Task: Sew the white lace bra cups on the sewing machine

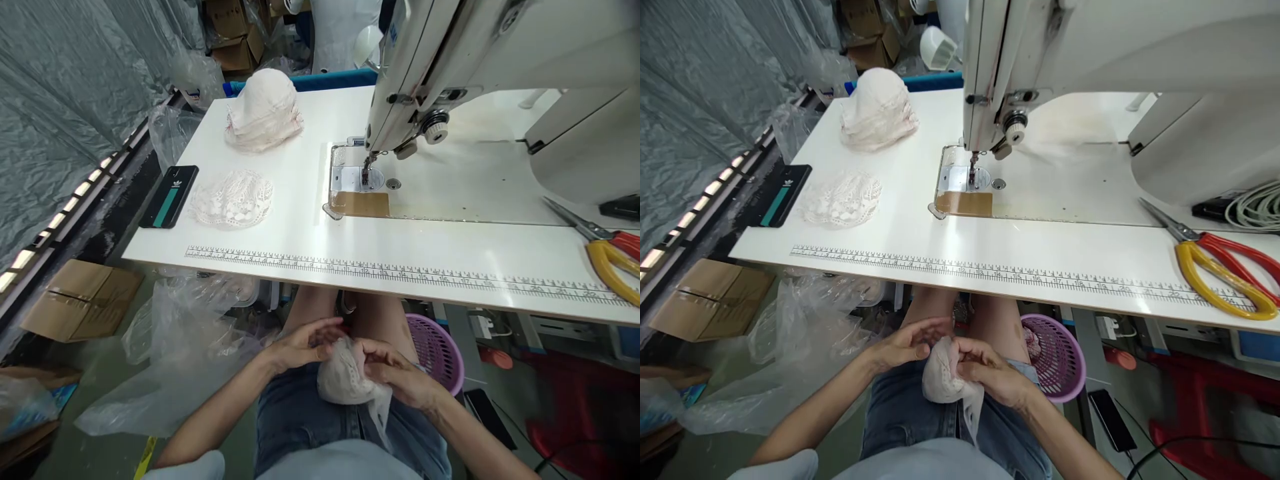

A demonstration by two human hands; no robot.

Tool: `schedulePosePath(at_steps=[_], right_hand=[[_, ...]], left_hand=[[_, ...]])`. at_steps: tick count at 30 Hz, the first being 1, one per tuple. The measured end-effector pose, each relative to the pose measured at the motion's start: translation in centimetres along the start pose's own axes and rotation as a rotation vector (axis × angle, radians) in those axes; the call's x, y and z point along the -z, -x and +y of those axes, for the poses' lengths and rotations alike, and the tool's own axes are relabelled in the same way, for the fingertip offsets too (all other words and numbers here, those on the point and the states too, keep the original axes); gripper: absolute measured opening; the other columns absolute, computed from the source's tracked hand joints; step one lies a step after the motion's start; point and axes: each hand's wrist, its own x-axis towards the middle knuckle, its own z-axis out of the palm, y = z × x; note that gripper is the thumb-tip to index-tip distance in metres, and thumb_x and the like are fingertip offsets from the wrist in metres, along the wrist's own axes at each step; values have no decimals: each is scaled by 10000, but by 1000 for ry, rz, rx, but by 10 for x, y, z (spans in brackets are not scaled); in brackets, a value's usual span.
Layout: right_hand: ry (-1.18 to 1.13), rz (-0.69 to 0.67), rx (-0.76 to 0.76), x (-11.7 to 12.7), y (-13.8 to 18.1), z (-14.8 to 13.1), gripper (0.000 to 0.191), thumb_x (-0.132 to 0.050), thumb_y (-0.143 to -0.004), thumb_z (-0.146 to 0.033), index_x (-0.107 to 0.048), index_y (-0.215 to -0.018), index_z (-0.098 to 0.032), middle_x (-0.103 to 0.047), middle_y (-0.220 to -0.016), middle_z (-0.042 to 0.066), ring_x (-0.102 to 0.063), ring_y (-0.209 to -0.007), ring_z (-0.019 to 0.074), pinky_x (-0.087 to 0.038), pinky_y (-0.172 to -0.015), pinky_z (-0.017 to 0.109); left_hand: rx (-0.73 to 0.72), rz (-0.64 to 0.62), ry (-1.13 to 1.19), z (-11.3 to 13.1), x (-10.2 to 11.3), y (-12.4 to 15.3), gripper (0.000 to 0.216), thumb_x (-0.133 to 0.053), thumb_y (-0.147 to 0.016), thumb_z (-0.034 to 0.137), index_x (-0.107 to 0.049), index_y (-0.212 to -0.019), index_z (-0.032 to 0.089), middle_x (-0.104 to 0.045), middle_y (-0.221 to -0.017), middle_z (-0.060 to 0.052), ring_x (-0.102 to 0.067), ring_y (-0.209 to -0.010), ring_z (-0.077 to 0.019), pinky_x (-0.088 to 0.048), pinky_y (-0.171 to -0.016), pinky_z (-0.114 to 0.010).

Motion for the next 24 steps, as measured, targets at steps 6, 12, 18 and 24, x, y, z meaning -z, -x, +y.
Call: schedulePosePath(at_steps=[6, 12, 18, 24], right_hand=[[366, 74, 62, 5, 5, -24, 206, -555, -854, -388, -560, -863, -181, -492, -765, -2, -442, -689, 130, -353, -620, 229], [776, 389, 360, -18, 4, -48, 241, -493, -903, -322, -560, -718, -183, -526, -639, -4, -477, -580, 124, -330, -529, 226], [839, 481, 615, -22, 1, -89, 217, -468, -913, -266, -598, -757, -189, -605, -715, 31, -555, -657, 157, -404, -593, 246], [795, 606, 875, -18, -14, -120, 194, -479, -904, -261, -593, -761, -195, -615, -814, 52, -560, -727, 169, -419, -620, 250]], left_hand=[[156, 167, 35, 19, -20, 6, 437, -826, -514, 390, -620, -781, 112, -572, -681, 8, -495, -611, -95, -380, -583, -198], [-34, 179, -344, 64, -29, 20, 420, -651, -709, 514, -529, -639, 118, -401, -557, 40, -330, -521, -65, -223, -464, -185], [-123, 102, -465, 129, -28, 18, 466, -500, -814, 555, -460, -617, 134, -310, -545, 49, -241, -500, -57, -160, -450, -203], [-199, 186, -521, 171, -14, 6, 482, -516, -779, 597, -446, -621, 147, -322, -555, 49, -258, -502, -63, -183, -454, -195]])
